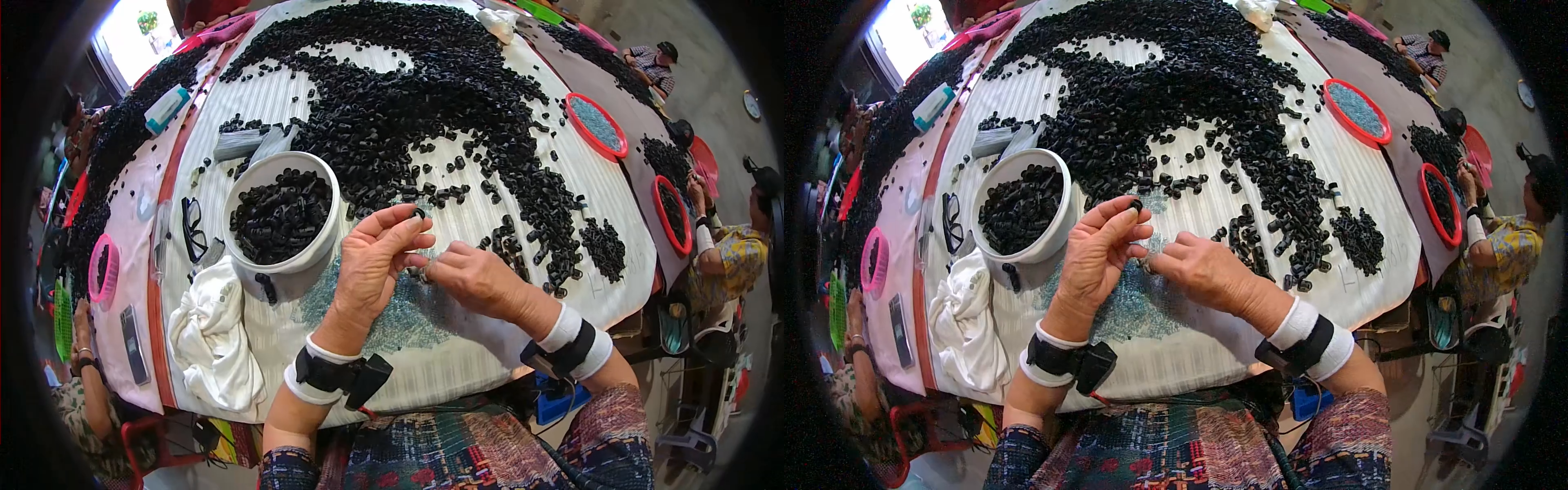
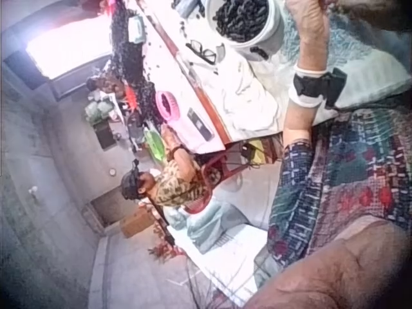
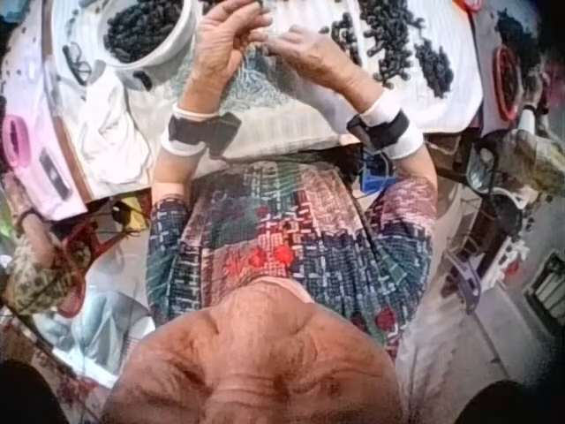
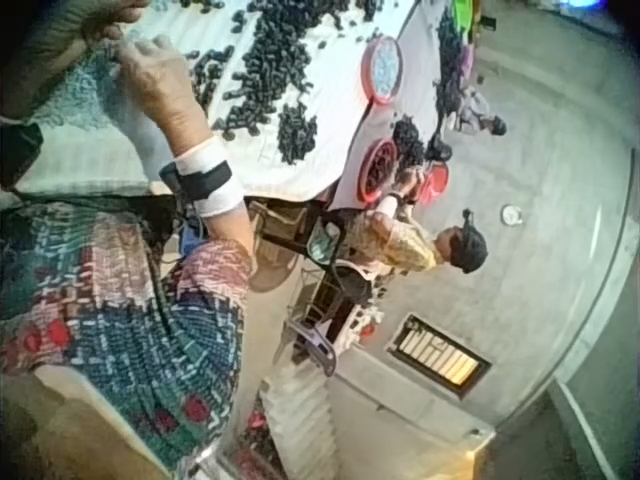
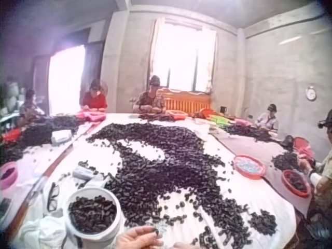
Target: Assemble small black rubber components by hand on a production table.
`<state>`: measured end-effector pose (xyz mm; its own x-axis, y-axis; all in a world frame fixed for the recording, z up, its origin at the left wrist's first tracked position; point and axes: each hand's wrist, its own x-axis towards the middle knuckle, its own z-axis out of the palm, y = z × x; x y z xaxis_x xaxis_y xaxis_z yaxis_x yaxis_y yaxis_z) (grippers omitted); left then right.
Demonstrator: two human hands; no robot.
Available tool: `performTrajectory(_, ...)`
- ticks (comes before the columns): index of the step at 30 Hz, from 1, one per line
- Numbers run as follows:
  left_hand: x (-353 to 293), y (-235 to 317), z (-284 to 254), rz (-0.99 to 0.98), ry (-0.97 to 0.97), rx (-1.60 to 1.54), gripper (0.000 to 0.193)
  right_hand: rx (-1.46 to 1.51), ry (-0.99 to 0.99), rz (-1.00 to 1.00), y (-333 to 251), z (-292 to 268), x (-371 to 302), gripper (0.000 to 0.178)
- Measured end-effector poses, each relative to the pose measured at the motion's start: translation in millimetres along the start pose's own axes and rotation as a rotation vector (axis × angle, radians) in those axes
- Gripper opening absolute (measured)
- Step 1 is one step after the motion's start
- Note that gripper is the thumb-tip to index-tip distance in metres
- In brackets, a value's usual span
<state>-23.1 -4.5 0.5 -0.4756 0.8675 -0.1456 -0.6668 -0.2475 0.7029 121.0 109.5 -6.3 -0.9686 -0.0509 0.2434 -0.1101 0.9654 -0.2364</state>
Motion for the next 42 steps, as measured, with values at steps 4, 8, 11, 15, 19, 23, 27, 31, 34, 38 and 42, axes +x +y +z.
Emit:
performTrajectory(4, 0, -3, -2, 0.011, 0.015, 0.032, 0.02, -0.031, -0.01, 0.062, -3, -1, -4, 0.021)
performTrajectory(8, 2, -9, -10, -0.02, 0.003, 0.057, 0.019, -0.172, -0.001, 0.042, 6, -1, -11, 0.025)
performTrajectory(11, 0, -12, -7, -0.068, -0.021, 0.1, 0.018, 0.075, 0.205, 0.253, 7, -5, -13, 0.03)
performTrajectory(15, -4, -13, 2, -0.126, -0.05, 0.141, 0.018, 0.966, 0.373, 0.564, 2, -24, -8, 0.029)
performTrajectory(19, -9, -15, 5, -0.156, -0.079, 0.179, 0.023, 1.142, 0.426, 0.659, -7, -41, -5, 0.03)
performTrajectory(23, -9, -18, 4, -0.173, -0.134, 0.202, 0.021, 1.239, 0.471, 0.631, -4, -42, -9, 0.037)
performTrajectory(27, -10, -20, 6, -0.169, -0.151, 0.171, 0.022, 1.17, 0.533, 0.584, -10, -44, -5, 0.036)
performTrajectory(31, -11, -20, 7, -0.113, -0.161, 0.195, 0.022, 1.089, 0.624, 0.465, -14, -41, 2, 0.034)
performTrajectory(34, -12, -18, 9, -0.083, -0.16, 0.243, 0.022, 1.01, 0.644, 0.433, -17, -38, 6, 0.027)
performTrajectory(38, -13, -18, 10, -0.014, -0.147, 0.346, 0.02, 0.89, 0.594, 0.441, -14, -33, 3, 0.023)
performTrajectory(42, -13, -18, 10, 0.017, -0.133, 0.401, 0.02, 0.724, 0.639, 0.385, -13, -29, 4, 0.019)
